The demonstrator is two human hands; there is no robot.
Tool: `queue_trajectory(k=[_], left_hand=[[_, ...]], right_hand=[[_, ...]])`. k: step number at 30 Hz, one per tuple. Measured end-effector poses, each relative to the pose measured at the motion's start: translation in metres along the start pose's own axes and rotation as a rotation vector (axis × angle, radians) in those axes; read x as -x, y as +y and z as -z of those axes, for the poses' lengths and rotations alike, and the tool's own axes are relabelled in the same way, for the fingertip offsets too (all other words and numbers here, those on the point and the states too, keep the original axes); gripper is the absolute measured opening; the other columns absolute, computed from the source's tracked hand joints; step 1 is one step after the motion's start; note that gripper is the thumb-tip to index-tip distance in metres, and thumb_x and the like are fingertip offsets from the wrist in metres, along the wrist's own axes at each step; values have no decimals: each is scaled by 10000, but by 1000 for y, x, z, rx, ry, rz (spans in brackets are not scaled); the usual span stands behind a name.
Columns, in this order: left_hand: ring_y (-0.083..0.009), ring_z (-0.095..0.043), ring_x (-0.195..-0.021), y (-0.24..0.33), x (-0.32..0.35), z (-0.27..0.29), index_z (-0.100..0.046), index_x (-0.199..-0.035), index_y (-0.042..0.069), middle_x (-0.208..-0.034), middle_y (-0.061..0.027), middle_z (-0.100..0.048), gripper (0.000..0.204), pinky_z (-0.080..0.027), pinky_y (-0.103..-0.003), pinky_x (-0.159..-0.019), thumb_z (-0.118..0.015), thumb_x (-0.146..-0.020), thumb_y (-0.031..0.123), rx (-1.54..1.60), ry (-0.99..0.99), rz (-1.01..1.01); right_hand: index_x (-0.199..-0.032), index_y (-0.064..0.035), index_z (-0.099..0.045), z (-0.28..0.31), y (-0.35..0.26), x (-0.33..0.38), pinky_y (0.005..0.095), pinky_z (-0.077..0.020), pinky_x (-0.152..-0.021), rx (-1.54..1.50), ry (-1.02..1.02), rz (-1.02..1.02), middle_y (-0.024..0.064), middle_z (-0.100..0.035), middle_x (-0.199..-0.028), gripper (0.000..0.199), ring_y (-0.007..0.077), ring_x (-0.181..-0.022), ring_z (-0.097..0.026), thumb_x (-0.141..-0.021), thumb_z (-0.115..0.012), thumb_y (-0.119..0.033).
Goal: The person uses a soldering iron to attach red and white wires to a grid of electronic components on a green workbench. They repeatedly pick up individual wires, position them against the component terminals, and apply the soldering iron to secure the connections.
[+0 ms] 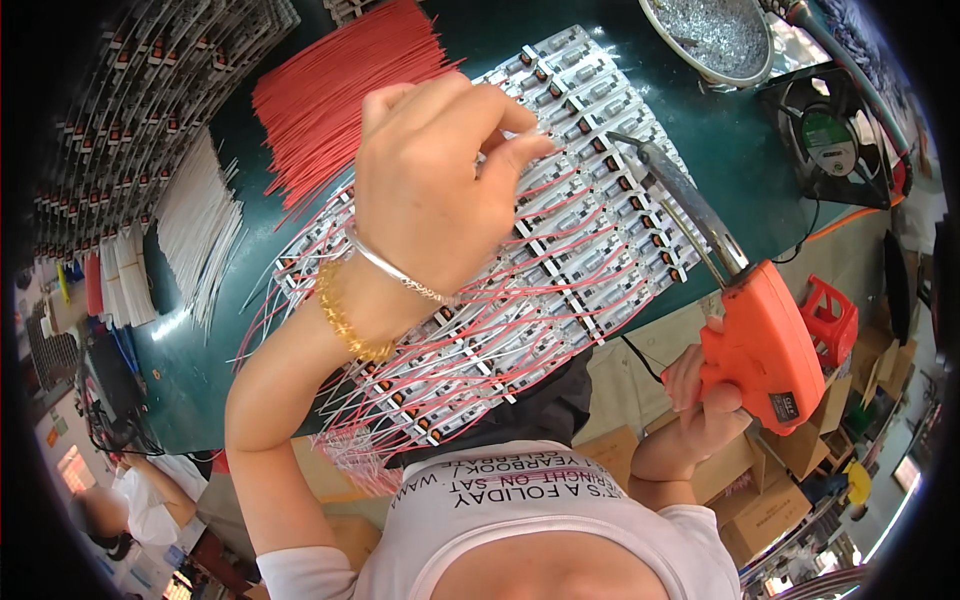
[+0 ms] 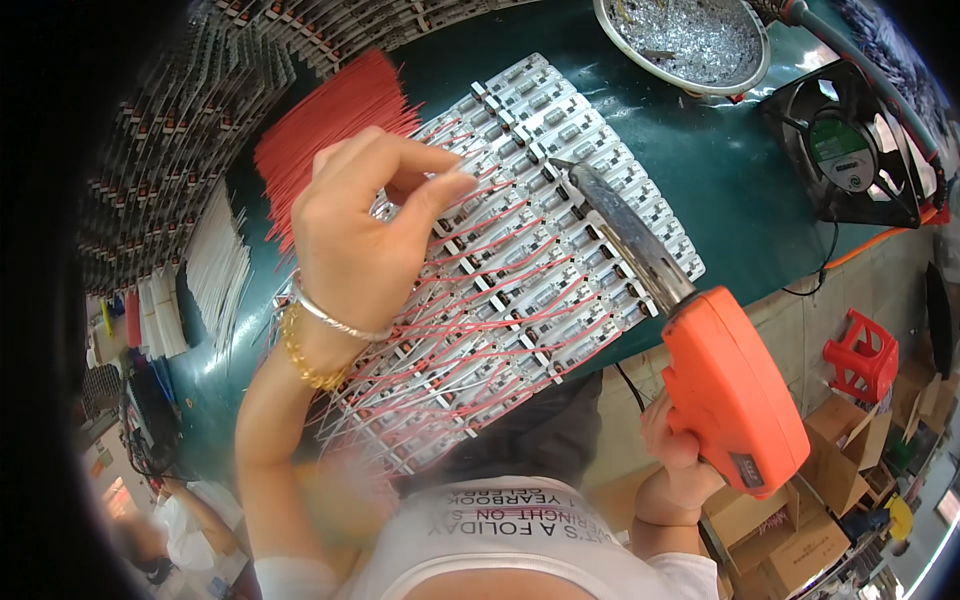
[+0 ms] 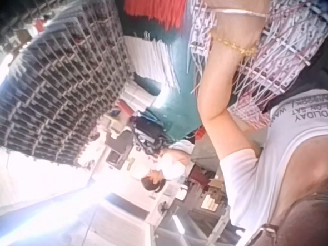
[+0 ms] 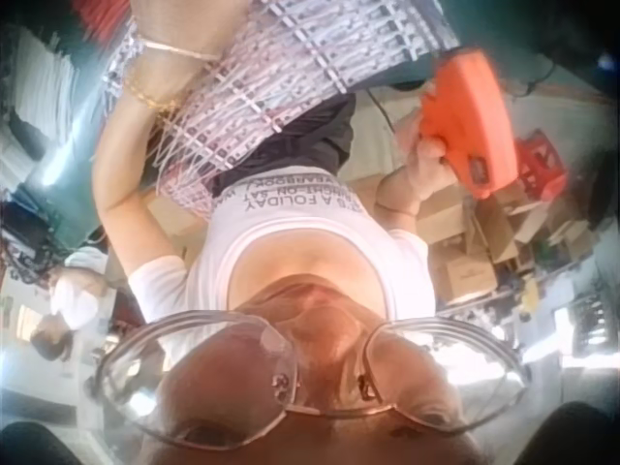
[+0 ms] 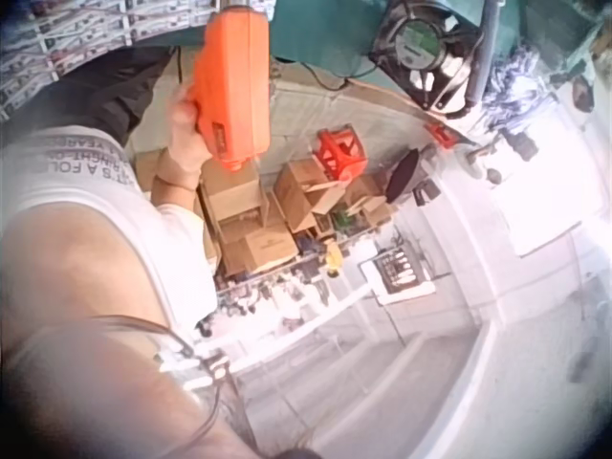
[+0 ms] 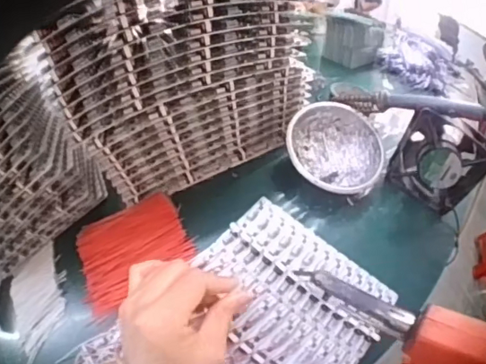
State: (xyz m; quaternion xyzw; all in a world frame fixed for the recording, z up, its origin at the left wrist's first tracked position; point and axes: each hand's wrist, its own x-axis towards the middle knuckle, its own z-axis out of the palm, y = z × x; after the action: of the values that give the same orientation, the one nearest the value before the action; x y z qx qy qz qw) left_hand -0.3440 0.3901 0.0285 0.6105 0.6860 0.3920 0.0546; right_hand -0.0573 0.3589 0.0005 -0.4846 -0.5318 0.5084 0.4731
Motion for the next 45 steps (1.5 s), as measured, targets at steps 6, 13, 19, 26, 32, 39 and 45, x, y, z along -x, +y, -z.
queue_trajectory(k=[6,13,19,26,32,39,45], left_hand=[[-173,-531,-652,2,9,-12,-639,-691,89,-654,-7,-591,132,-337,-331,-732,-732,-762,149,-43,-135,19],[-173,-523,-656,1,9,-18,-611,-673,102,-636,2,-576,156,-328,-334,-734,-715,-779,149,-94,-126,-20],[-172,-525,-656,0,10,-19,-603,-667,104,-629,9,-579,162,-327,-337,-730,-714,-777,148,-104,-110,-31],[-169,-526,-653,0,11,-21,-602,-667,108,-618,13,-579,165,-326,-337,-728,-714,-778,155,-111,-101,-36],[-187,-532,-667,0,11,-21,-603,-674,97,-666,-3,-587,161,-330,-343,-722,-720,-769,151,-94,-93,-28],[-230,-553,-762,6,16,-22,-641,-703,75,-775,-38,-599,117,-347,-357,-755,-738,-732,134,-21,-77,-60],[-238,-557,-798,9,14,-20,-643,-693,75,-773,-38,-601,121,-350,-361,-759,-735,-725,146,-49,-137,-30]], right_hand=[[-1201,124,-453,-15,-16,0,233,-405,-428,75,-53,-31,-10,-449,-506,788,86,-402,-426,-835,-647,-546],[-1163,103,-457,0,0,4,239,-403,-433,139,-108,-1,-3,-458,-516,741,90,-401,-427,-836,-655,-532],[-1176,106,-442,0,-1,2,230,-394,-429,176,-155,48,-2,-464,-526,746,87,-404,-430,-842,-647,-529],[-1200,115,-459,-14,-14,1,228,-397,-424,62,-74,-14,-12,-453,-515,770,79,-397,-420,-835,-651,-536],[-1216,118,-459,-17,-25,0,228,-396,-422,45,-147,-25,-18,-440,-504,783,79,-394,-414,-838,-643,-543],[-1198,117,-467,-7,-18,4,233,-393,-417,24,-156,1,-14,-442,-502,745,82,-394,-413,-863,-624,-530],[-1178,109,-465,6,-6,11,236,-391,-420,15,-140,-49,-6,-448,-514,717,90,-396,-415,-867,-624,-517]])
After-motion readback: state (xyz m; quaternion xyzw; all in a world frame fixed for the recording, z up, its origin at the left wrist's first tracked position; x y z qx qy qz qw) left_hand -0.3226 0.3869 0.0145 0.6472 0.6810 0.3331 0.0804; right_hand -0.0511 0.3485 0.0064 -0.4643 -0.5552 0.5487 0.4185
